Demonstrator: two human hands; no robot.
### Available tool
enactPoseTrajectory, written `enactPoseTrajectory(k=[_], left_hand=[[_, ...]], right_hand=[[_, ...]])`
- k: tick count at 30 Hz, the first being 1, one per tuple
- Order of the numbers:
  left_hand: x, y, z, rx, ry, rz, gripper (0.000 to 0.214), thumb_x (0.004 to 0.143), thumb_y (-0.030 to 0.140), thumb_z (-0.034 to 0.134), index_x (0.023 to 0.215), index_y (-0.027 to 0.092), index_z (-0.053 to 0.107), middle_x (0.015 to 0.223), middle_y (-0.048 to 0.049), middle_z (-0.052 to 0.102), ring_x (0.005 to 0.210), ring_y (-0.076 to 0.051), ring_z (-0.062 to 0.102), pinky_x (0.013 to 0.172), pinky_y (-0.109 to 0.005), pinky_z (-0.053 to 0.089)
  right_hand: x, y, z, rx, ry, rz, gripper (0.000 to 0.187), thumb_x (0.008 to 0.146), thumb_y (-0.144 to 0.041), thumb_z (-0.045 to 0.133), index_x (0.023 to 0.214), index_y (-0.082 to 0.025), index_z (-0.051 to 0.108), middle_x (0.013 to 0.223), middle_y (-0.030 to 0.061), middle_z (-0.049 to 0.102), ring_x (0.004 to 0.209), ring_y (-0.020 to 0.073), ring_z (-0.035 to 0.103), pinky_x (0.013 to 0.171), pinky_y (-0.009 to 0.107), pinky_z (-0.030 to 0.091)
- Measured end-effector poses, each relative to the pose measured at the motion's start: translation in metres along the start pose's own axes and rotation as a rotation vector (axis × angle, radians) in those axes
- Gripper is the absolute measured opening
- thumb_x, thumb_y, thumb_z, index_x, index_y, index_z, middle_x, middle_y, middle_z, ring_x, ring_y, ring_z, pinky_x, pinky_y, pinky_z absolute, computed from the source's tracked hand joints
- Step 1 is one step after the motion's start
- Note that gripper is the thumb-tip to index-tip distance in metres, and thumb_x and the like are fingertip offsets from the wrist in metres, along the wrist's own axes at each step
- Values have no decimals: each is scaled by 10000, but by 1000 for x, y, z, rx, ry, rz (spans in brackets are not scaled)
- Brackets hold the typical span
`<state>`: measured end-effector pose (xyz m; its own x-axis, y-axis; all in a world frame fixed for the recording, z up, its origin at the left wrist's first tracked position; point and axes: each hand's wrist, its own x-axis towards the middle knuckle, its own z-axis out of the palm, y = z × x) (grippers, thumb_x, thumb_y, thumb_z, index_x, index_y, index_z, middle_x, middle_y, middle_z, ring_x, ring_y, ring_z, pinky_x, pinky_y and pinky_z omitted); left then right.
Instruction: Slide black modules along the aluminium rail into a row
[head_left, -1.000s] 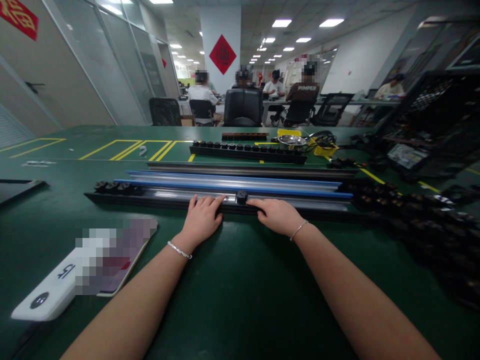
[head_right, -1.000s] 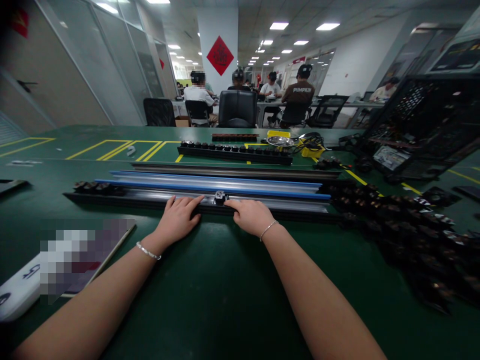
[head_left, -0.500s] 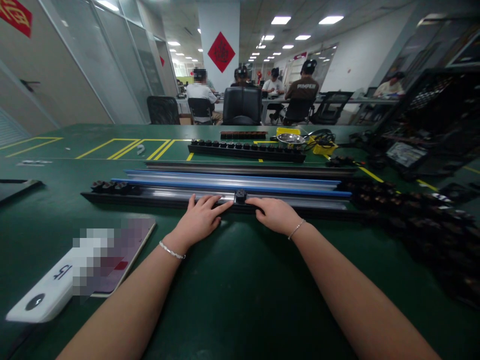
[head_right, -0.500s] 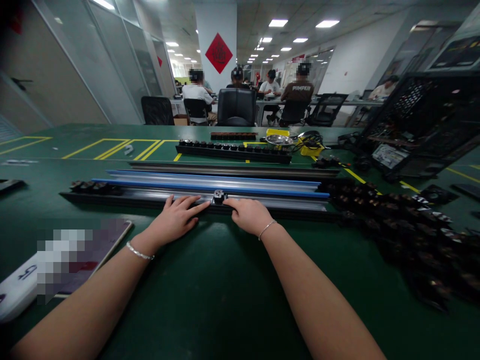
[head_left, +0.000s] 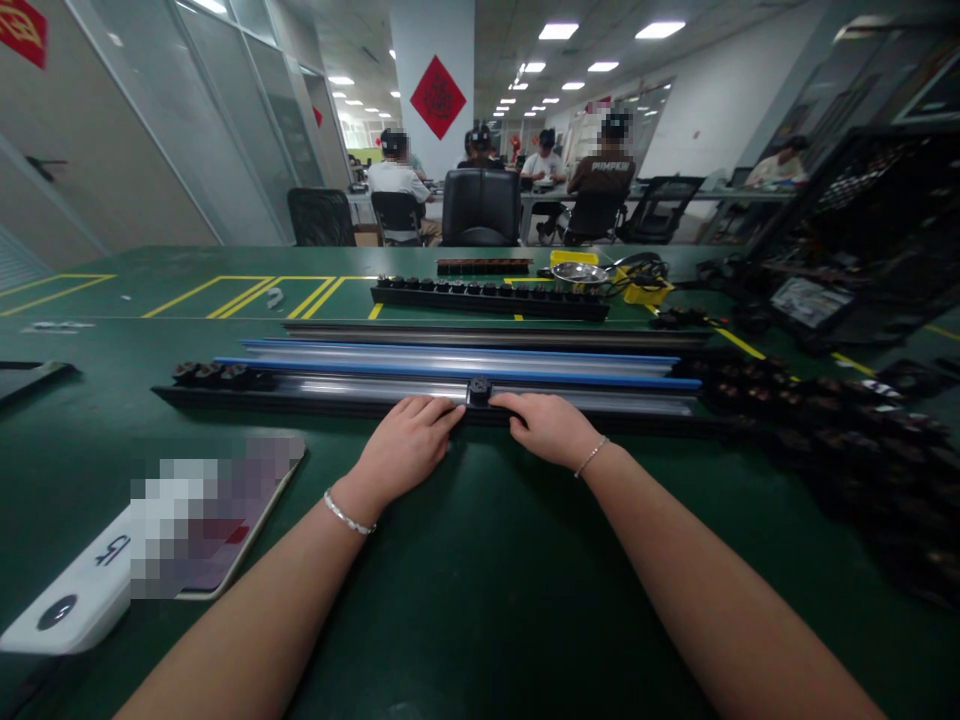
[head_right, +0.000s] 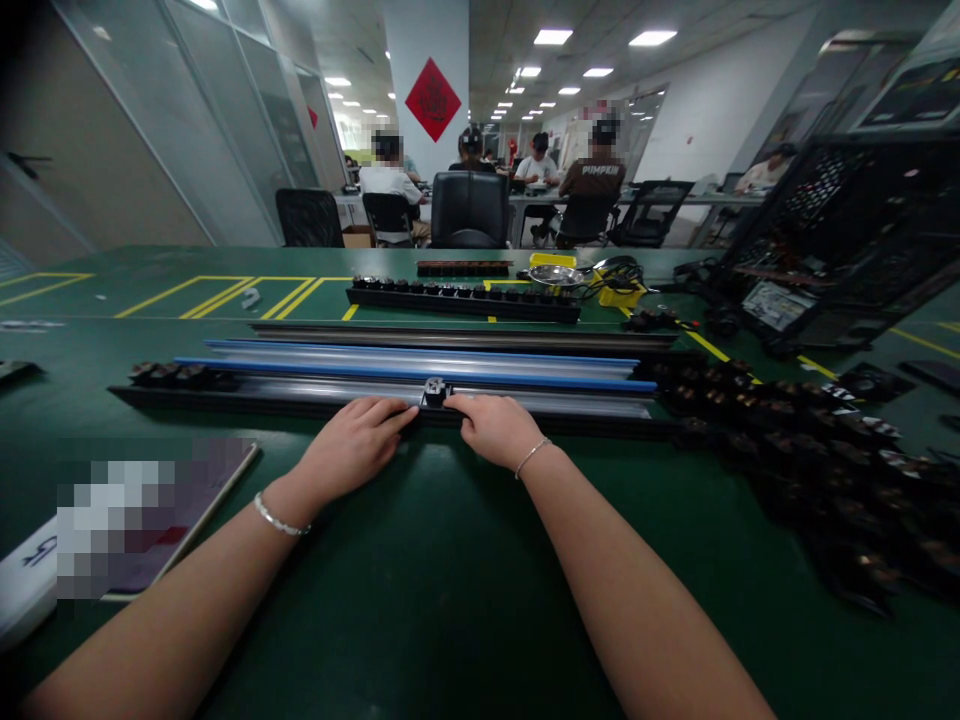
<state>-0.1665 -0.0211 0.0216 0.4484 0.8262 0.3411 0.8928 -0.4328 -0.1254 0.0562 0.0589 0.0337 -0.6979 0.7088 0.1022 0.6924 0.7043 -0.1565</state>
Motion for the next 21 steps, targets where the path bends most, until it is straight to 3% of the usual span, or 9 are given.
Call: enactPoseTrajectory(k=[6, 13, 21], left_hand=[[1, 1, 2, 8, -4, 3, 437, 874, 191, 446, 1306, 183, 514, 1129, -98, 629, 1019, -226, 557, 922, -393, 454], [-3, 0, 6, -27, 67, -30, 372, 860, 186, 441, 1173, 211, 642, 1213, -76, 644, 1073, -215, 607, 1015, -434, 432], [-4, 1, 7, -39, 94, -63, 328, 841, 193, 459, 1068, 196, 696, 1197, -57, 654, 1084, -201, 627, 1021, -400, 447]], right_hand=[[0, -1, -1, 11, 9, -8, 462, 863, -211, 395, 1306, -259, 518, 1242, 40, 621, 1092, 188, 584, 970, 341, 416], [-1, 0, 0, 15, 6, -16, 458, 861, -188, 399, 1296, -246, 532, 1239, 40, 623, 1096, 172, 582, 985, 319, 403], [-1, 2, 1, 27, 37, -12, 446, 854, -189, 395, 1268, -230, 558, 1193, 39, 646, 1059, 176, 599, 953, 306, 423]])
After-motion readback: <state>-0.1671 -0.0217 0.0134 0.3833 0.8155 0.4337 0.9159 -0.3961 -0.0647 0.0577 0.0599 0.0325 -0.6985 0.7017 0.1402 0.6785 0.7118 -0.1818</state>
